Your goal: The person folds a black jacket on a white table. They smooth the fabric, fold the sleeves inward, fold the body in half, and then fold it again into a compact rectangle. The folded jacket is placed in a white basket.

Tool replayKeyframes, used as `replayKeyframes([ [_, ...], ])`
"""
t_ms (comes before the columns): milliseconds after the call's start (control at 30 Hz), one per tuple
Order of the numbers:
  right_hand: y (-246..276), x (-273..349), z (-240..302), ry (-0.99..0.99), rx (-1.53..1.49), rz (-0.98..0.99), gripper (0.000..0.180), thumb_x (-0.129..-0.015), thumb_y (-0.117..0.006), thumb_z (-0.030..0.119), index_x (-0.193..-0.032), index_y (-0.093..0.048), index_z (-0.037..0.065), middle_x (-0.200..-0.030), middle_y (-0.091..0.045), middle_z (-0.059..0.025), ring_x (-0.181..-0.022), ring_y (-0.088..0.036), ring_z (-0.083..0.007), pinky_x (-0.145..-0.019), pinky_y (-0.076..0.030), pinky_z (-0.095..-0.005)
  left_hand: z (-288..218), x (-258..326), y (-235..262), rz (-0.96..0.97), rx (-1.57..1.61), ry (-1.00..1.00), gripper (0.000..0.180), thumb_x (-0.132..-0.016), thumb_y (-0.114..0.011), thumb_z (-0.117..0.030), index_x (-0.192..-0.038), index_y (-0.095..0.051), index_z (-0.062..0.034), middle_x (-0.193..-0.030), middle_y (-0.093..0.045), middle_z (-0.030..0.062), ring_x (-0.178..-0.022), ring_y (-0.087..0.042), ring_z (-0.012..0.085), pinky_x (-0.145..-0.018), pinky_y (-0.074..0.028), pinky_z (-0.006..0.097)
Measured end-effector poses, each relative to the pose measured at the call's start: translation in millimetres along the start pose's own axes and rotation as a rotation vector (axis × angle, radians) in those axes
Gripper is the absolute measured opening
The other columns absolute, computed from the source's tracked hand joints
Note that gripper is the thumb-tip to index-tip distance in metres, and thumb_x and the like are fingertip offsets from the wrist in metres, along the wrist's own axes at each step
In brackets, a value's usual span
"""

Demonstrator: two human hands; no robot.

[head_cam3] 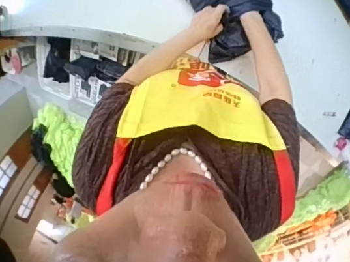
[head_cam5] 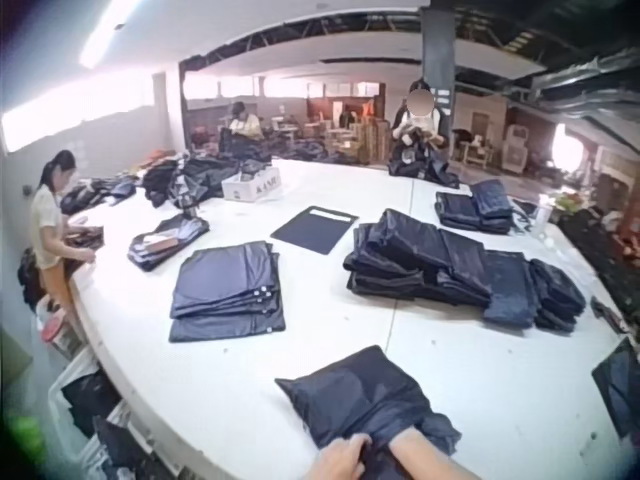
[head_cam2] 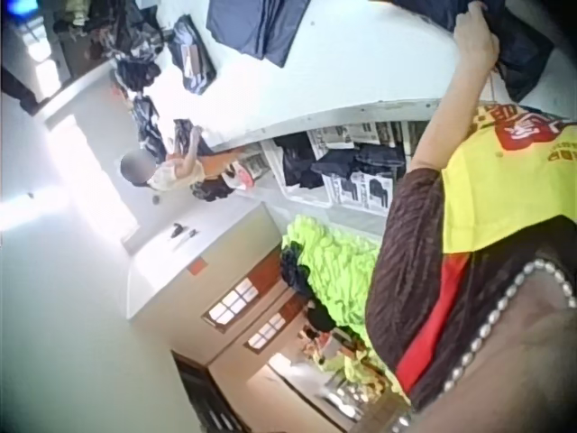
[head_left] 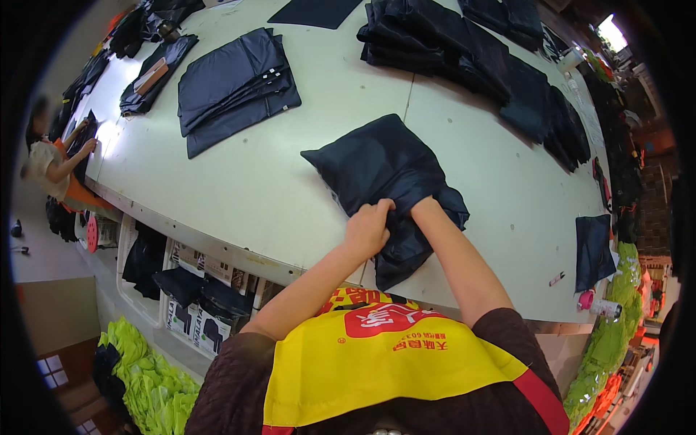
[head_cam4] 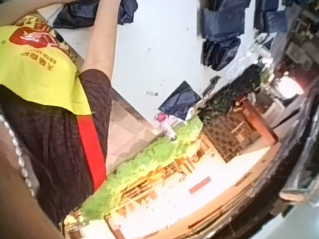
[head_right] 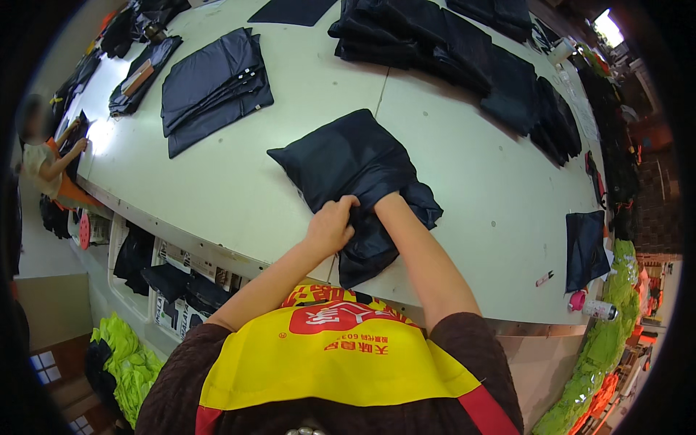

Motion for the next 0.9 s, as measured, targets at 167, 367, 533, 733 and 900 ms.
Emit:
replayKeyframes([
  [167, 24, 83, 37, -0.138, -0.296, 0.859, 0.032, -0.081, -0.056, 0.018, -0.11, -0.055, 0.004, -0.12, -0.054, -0.0162, -0.113, -0.049, -0.028, -0.099, -0.035, -0.0354, 13, 9, 25, 0.024, -0.064, -0.125, 0.048, -0.058, -0.07, -0.002, -0.1, -0.05, -0.01, -0.09, -0.057, 0.0103, -0.089, -0.054, 0.0316, -0.076, -0.043, 0.04],
  [367, 113, 127, 88, 0.386, 0.004, 0.168, 0.049, -0.077, -0.06, 0.02, -0.123, -0.051, 0.008, -0.121, -0.053, -0.0158, -0.107, -0.052, -0.0293, -0.09, -0.039, -0.0448, 36, 9, 62, 0.009, 0.063, -0.147, 0.036, -0.061, -0.066, 0.004, -0.096, -0.06, -0.0059, -0.09, -0.059, 0.0098, -0.09, -0.055, 0.0289, -0.081, -0.045, 0.036],
  [533, 81, 128, 79, 0.367, 0.073, 0.064, 0.047, -0.076, -0.056, 0.018, -0.123, -0.053, 0.011, -0.106, -0.057, -0.0125, -0.089, -0.056, -0.0239, -0.079, -0.043, -0.0376, 31, 42, 102, -0.414, 0.186, -0.075, 0.029, -0.07, -0.073, -0.006, -0.097, -0.062, -0.0025, -0.089, -0.061, 0.0112, -0.086, -0.058, 0.0258, -0.076, -0.047, 0.032],
  [733, 86, 87, 50, 0.256, -0.314, 0.227, 0.065, -0.063, -0.074, 0.018, -0.122, -0.049, 0.007, -0.09, -0.062, -0.0136, -0.076, -0.063, -0.0305, -0.067, -0.051, -0.0382, -50, 124, 81, -0.37, -0.067, -0.652, 0.013, -0.07, -0.069, -0.003, -0.082, -0.063, -0.0038, -0.077, -0.062, 0.0083, -0.07, -0.06, 0.0241, -0.064, -0.049, 0.034],
  [900, 93, 55, 47, 0.237, -0.362, 0.339, 0.064, -0.065, -0.071, 0.014, -0.124, -0.048, 0.005, -0.095, -0.063, -0.0203, -0.082, -0.061, -0.0361, -0.073, -0.05, -0.0399, -16, 81, 20, -0.178, -0.401, -0.206, 0.021, -0.081, -0.063, -0.023, -0.094, -0.062, -0.0065, -0.095, -0.062, 0.0104, -0.09, -0.06, 0.0249, -0.076, -0.047, 0.037],
])
Point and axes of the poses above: each hand's wrist, its own x-axis away from the middle knuckle, its own y-axis out of the back of the hand, z = x × y, the point moved 10 cm from there along -x, towards the middle knuckle
